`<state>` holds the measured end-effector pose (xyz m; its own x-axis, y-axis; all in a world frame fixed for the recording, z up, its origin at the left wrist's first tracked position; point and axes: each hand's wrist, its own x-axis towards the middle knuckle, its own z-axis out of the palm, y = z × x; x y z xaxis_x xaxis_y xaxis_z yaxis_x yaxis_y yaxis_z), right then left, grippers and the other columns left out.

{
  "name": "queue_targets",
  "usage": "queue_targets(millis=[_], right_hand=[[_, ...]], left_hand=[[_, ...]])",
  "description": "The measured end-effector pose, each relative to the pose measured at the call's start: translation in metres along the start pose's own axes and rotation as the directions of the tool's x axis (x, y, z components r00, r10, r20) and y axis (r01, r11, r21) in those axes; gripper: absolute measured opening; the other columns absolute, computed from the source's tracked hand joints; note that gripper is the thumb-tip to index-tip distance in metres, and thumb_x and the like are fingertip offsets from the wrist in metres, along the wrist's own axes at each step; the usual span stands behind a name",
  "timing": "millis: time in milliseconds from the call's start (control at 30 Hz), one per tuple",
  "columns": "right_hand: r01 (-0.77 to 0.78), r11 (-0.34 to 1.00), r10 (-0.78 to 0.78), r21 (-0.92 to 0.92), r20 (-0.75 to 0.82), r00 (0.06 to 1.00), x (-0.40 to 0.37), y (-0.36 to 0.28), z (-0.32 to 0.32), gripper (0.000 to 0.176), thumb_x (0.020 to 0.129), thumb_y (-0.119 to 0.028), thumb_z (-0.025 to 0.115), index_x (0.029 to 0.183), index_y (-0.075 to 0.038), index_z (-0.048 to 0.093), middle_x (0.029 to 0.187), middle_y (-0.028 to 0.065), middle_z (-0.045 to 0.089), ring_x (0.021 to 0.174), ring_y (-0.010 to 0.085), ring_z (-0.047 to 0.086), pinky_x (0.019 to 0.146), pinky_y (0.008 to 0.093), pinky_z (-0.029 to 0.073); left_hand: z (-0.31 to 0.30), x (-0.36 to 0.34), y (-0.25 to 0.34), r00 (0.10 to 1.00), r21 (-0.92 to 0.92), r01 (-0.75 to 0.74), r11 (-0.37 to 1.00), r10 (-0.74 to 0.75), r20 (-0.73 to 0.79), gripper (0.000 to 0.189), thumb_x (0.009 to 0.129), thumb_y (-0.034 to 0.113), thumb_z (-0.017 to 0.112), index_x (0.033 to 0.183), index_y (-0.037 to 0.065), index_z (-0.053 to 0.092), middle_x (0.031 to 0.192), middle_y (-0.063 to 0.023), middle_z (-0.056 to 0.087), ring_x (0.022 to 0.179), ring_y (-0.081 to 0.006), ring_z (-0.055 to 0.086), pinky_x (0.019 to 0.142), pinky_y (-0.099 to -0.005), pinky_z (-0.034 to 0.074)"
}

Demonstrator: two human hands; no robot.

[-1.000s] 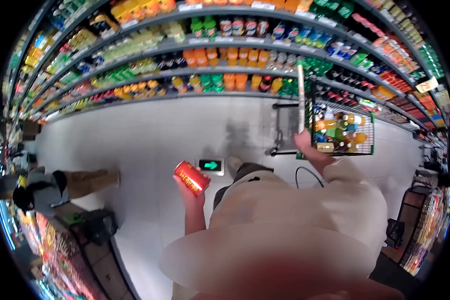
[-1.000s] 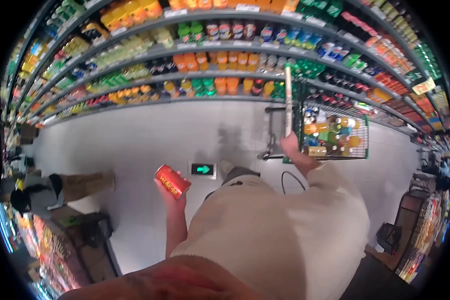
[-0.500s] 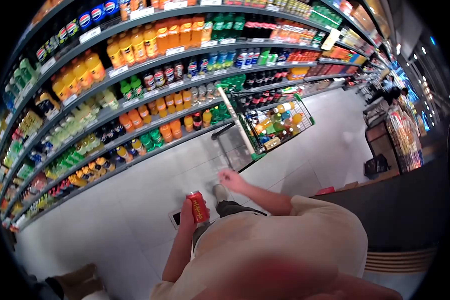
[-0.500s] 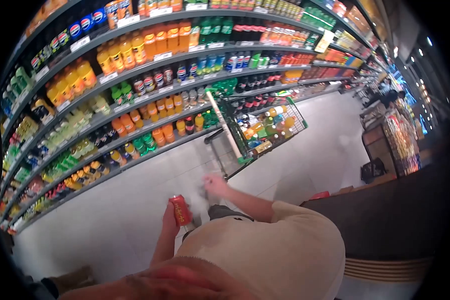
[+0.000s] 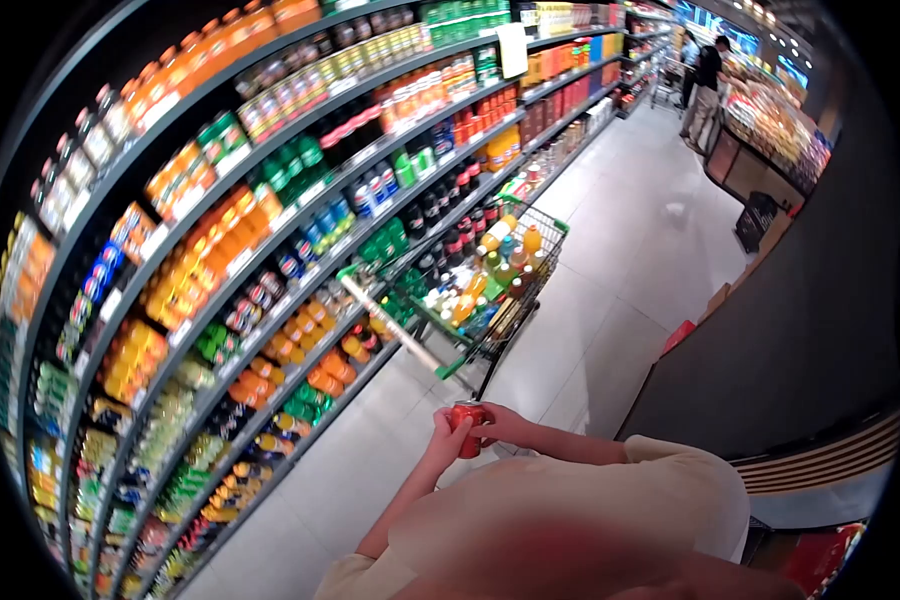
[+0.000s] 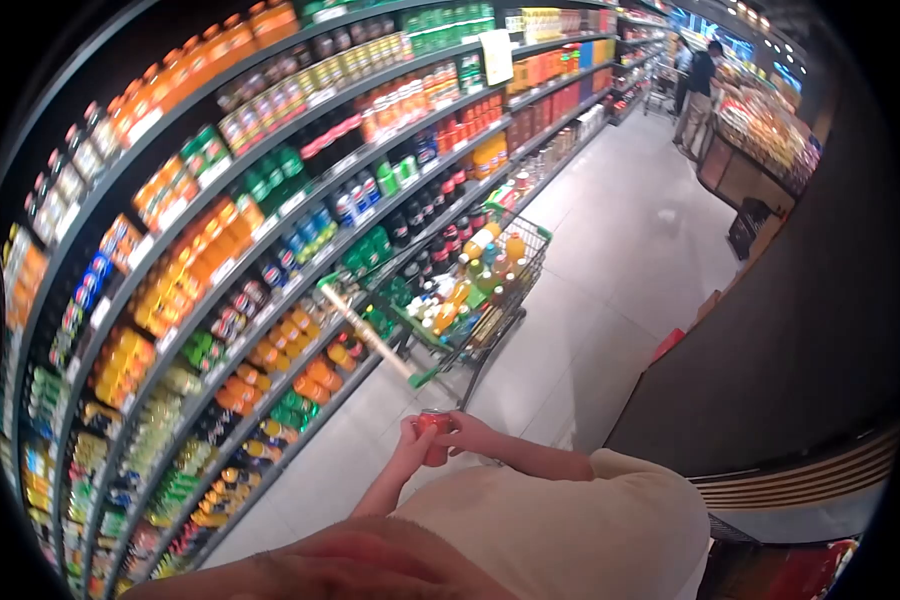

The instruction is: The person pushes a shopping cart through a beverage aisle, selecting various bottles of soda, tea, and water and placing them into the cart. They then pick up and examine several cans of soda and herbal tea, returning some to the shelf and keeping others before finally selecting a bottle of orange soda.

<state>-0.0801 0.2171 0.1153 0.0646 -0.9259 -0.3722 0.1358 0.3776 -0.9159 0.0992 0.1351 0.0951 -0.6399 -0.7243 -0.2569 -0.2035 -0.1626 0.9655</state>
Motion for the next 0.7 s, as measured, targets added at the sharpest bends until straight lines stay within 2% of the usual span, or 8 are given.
queue_targets(millis=[67, 167, 233, 267, 333, 500, 633, 700], right_hand=[[0.021, 0.999, -0.017, 0.032, -0.102, 0.995, -0.021, 0.001, -0.053, 0.062, 0.085, -0.022, 0.081, 0.134, -0.002, 0.05, 0.124, 0.0115, 0.063, 0.104, 0.0213, 0.067, 0.079, 0.0355, 0.061], [0.072, 0.969, -0.127, -0.235, -0.23, 0.965, -0.039, 0.028, -0.143, 0.063, 0.081, -0.02, 0.084, 0.132, -0.003, 0.052, 0.122, 0.011, 0.064, 0.102, 0.0205, 0.068, 0.081, 0.0354, 0.06], [0.097, 0.978, -0.154, -0.187, -0.317, 0.936, -0.054, 0.035, -0.189, 0.063, 0.077, -0.02, 0.086, 0.129, -0.004, 0.053, 0.121, 0.0104, 0.064, 0.102, 0.0193, 0.067, 0.086, 0.0353, 0.058], [0.111, 0.985, -0.153, -0.134, -0.356, 0.922, -0.068, 0.028, -0.207, 0.063, 0.077, -0.02, 0.086, 0.129, -0.004, 0.054, 0.121, 0.0101, 0.064, 0.102, 0.019, 0.067, 0.087, 0.0352, 0.057], [0.146, 0.988, -0.156, -0.055, -0.43, 0.889, -0.087, 0.021, -0.237, 0.063, 0.077, -0.022, 0.087, 0.128, -0.005, 0.054, 0.121, 0.0094, 0.064, 0.104, 0.0179, 0.066, 0.088, 0.0345, 0.057], [0.075, 0.989, -0.134, -0.131, -0.532, 0.836, -0.104, -0.005, -0.301, 0.069, 0.075, -0.026, 0.089, 0.129, -0.005, 0.053, 0.121, 0.01, 0.065, 0.11, 0.0183, 0.066, 0.091, 0.0346, 0.056], [0.099, 0.991, -0.135, -0.096, -0.547, 0.826, -0.087, -0.011, -0.36, 0.071, 0.072, -0.016, 0.09, 0.13, -0.004, 0.052, 0.122, 0.0097, 0.063, 0.114, 0.0187, 0.063, 0.095, 0.0357, 0.056], [0.142, 0.987, -0.158, -0.07, -0.539, 0.827, -0.074, -0.018, -0.398, 0.072, 0.072, -0.013, 0.09, 0.131, -0.004, 0.051, 0.124, 0.0094, 0.063, 0.116, 0.0194, 0.063, 0.096, 0.0359, 0.055]], left_hand=[[0.043, 0.042, 0.003, 0.989, 0.067, -0.105, 0.992, 0.097, 0.115, 0.052, 0.1, 0.026, 0.066, 0.129, 0.0, 0.033, 0.122, -0.0161, 0.056, 0.109, -0.0192, 0.059, 0.09, -0.0327, 0.052], [0.108, 0.095, 0.007, 0.952, 0.123, -0.116, 0.986, 0.075, 0.296, 0.058, 0.097, 0.023, 0.07, 0.135, 0.001, 0.032, 0.126, -0.0181, 0.055, 0.113, -0.0218, 0.06, 0.092, -0.0346, 0.053], [0.155, 0.126, 0.025, 0.903, 0.028, -0.086, 0.996, 0.066, 0.424, 0.06, 0.096, 0.022, 0.071, 0.137, 0.003, 0.031, 0.128, -0.019, 0.055, 0.115, -0.0231, 0.06, 0.092, -0.036, 0.054], [0.174, 0.139, 0.032, 0.89, 0.074, -0.134, 0.988, 0.087, 0.448, 0.061, 0.096, 0.02, 0.071, 0.138, 0.005, 0.03, 0.131, -0.0206, 0.055, 0.118, -0.0251, 0.06, 0.092, -0.0376, 0.056], [0.21, 0.158, 0.061, 0.859, 0.089, -0.056, 0.994, 0.002, 0.511, 0.061, 0.096, 0.02, 0.071, 0.138, 0.005, 0.03, 0.131, -0.0208, 0.055, 0.118, -0.0258, 0.061, 0.092, -0.0378, 0.056], [0.263, 0.213, 0.083, 0.798, 0.11, 0.038, 0.993, -0.096, 0.595, 0.064, 0.096, 0.021, 0.071, 0.143, 0.007, 0.028, 0.133, -0.0203, 0.054, 0.121, -0.0271, 0.06, 0.094, -0.0396, 0.056], [0.278, 0.276, 0.062, 0.784, 0.15, 0.111, 0.983, -0.179, 0.594, 0.046, 0.104, 0.034, 0.054, 0.14, 0.008, 0.043, 0.132, -0.0113, 0.058, 0.116, -0.0201, 0.061, 0.094, -0.0368, 0.053], [0.287, 0.313, 0.052, 0.753, 0.114, 0.251, 0.961, -0.268, 0.601, 0.046, 0.106, 0.041, 0.047, 0.14, 0.009, 0.047, 0.131, -0.0086, 0.061, 0.115, -0.0187, 0.062, 0.093, -0.036, 0.052]])
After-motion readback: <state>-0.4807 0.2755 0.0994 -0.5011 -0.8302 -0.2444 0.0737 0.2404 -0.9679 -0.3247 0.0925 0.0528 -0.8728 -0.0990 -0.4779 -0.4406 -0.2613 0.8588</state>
